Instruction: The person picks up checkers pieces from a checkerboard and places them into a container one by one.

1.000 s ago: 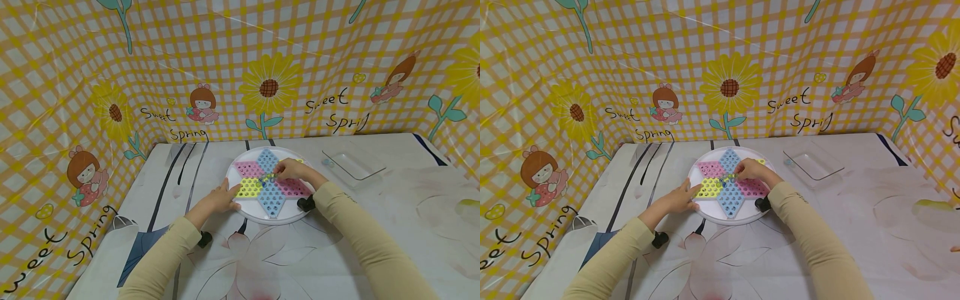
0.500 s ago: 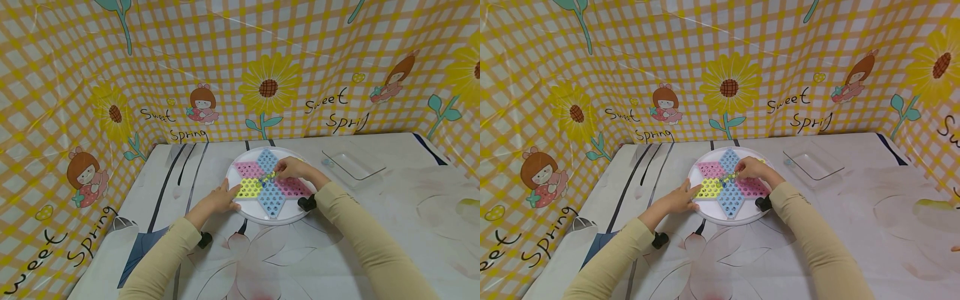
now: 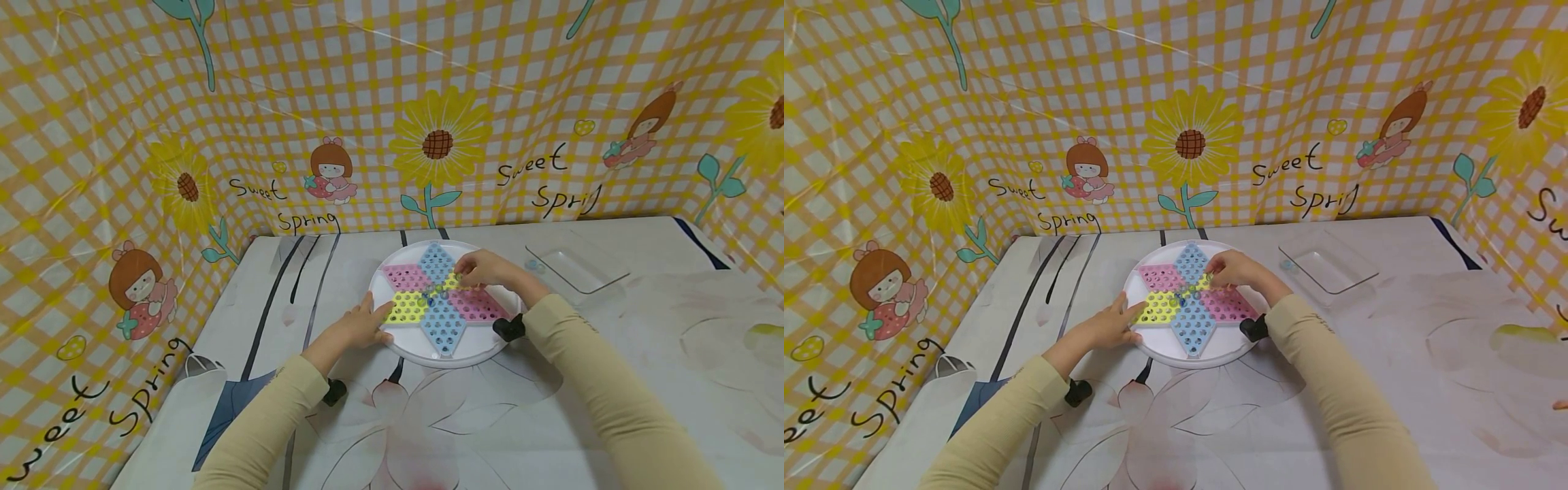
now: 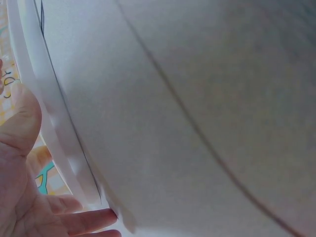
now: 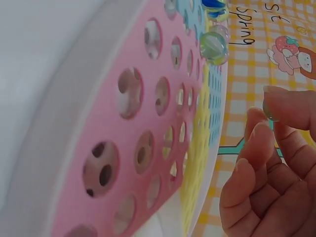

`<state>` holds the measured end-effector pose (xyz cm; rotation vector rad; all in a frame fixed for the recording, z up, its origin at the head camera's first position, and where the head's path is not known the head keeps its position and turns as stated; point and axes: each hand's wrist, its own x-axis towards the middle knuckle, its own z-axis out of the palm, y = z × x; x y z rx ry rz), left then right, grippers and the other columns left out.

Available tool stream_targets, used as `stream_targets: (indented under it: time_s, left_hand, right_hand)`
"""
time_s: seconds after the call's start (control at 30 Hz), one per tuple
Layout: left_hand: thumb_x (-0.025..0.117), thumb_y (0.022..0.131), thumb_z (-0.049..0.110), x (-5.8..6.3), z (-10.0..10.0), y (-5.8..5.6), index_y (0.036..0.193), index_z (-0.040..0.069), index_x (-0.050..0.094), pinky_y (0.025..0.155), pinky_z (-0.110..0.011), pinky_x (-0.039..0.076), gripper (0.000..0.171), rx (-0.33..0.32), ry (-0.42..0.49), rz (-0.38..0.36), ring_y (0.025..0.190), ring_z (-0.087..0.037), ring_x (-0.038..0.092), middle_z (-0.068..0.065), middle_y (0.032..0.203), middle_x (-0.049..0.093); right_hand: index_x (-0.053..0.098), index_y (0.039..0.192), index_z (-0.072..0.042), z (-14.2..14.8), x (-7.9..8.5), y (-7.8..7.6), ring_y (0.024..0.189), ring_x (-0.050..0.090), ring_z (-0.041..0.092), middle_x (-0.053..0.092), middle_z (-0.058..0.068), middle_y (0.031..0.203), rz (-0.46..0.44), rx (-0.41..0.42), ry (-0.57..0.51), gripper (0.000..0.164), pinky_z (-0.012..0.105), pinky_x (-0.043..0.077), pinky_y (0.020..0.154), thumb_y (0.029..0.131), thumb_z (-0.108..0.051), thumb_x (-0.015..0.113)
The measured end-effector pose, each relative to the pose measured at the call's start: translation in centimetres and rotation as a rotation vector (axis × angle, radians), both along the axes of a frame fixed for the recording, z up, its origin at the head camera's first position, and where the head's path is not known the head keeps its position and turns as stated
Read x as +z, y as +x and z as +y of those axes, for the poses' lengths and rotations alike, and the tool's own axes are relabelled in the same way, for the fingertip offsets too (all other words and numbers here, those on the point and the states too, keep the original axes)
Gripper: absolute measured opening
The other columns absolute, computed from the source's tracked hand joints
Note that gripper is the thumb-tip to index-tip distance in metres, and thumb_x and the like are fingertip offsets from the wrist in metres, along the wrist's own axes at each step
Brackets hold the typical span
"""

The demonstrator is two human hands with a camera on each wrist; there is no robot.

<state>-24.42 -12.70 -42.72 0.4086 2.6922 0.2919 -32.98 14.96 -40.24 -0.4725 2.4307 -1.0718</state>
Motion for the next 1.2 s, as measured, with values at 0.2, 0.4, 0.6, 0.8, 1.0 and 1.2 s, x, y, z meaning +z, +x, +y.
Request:
stream_targets:
  time_s: [0.2, 0.4, 0.6, 0.8, 1.0, 1.2]
  left_hand:
    - [0.055, 0.086, 0.043, -0.1, 0.0, -0.1, 0.146, 0.024, 0.023, 0.105, -0.055, 0.025, 0.071, 0.006, 0.001, -0.006, 0.131, -0.047, 0.023, -0.025, 0.151, 0.0]
    - [0.055, 0.086, 0.044, -0.1, 0.0, -0.1, 0.146, 0.024, 0.023, 0.105, -0.055, 0.025, 0.071, 0.009, -0.003, -0.006, 0.132, -0.046, 0.023, -0.024, 0.151, 0.0]
    - [0.055, 0.086, 0.042, 0.0, 0.0, 0.0, 0.146, 0.024, 0.023, 0.106, -0.055, 0.023, 0.071, 0.009, 0.005, -0.01, 0.132, -0.047, 0.022, -0.024, 0.151, 0.0]
    - [0.055, 0.086, 0.043, 0.0, 0.1, 0.0, 0.146, 0.025, 0.023, 0.105, -0.055, 0.024, 0.071, 0.016, 0.005, -0.014, 0.132, -0.046, 0.022, -0.023, 0.151, 0.0]
    - [0.055, 0.086, 0.043, 0.1, 0.1, 0.0, 0.146, 0.025, 0.023, 0.104, -0.056, 0.026, 0.071, 0.02, 0.01, -0.016, 0.132, -0.046, 0.021, -0.023, 0.151, 0.0]
    - [0.055, 0.086, 0.043, 0.2, 0.1, 0.1, 0.146, 0.025, 0.023, 0.104, -0.056, 0.026, 0.071, 0.025, 0.015, -0.017, 0.132, -0.046, 0.021, -0.023, 0.151, 0.0]
  right_hand:
    - [0.055, 0.106, 0.003, 0.8, 0.7, 0.1, 0.071, 0.05, 0.016, 0.054, 0.007, 0.086, 0.036, -0.014, 0.009, 0.028, 0.03, 0.046, 0.065, 0.082, -0.01, 0.061]
    - [0.053, 0.11, 0.004, 1.6, 1.4, 0.3, 0.076, 0.051, 0.019, 0.053, 0.009, 0.09, 0.055, -0.032, 0.018, 0.031, 0.031, 0.046, 0.067, 0.084, -0.012, 0.06]
    - [0.053, 0.11, 0.003, 2.3, 2.0, 0.5, 0.075, 0.051, 0.018, 0.053, 0.007, 0.089, 0.05, -0.052, 0.032, 0.03, 0.031, 0.047, 0.068, 0.084, -0.012, 0.059]
    - [0.054, 0.108, 0.001, 3.3, 2.5, 0.4, 0.077, 0.05, 0.019, 0.052, 0.007, 0.088, 0.051, -0.07, 0.031, 0.026, 0.035, 0.048, 0.071, 0.086, -0.012, 0.057]
    - [0.053, 0.111, 0.001, 4.4, 3.0, 0.5, 0.077, 0.05, 0.019, 0.052, 0.008, 0.091, 0.067, -0.084, 0.028, 0.029, 0.034, 0.047, 0.071, 0.086, -0.014, 0.058]
    - [0.051, 0.114, 0.002, 5.6, 3.5, 0.5, 0.076, 0.05, 0.019, 0.052, 0.008, 0.092, 0.072, -0.095, 0.025, 0.033, 0.034, 0.046, 0.069, 0.088, -0.016, 0.059]
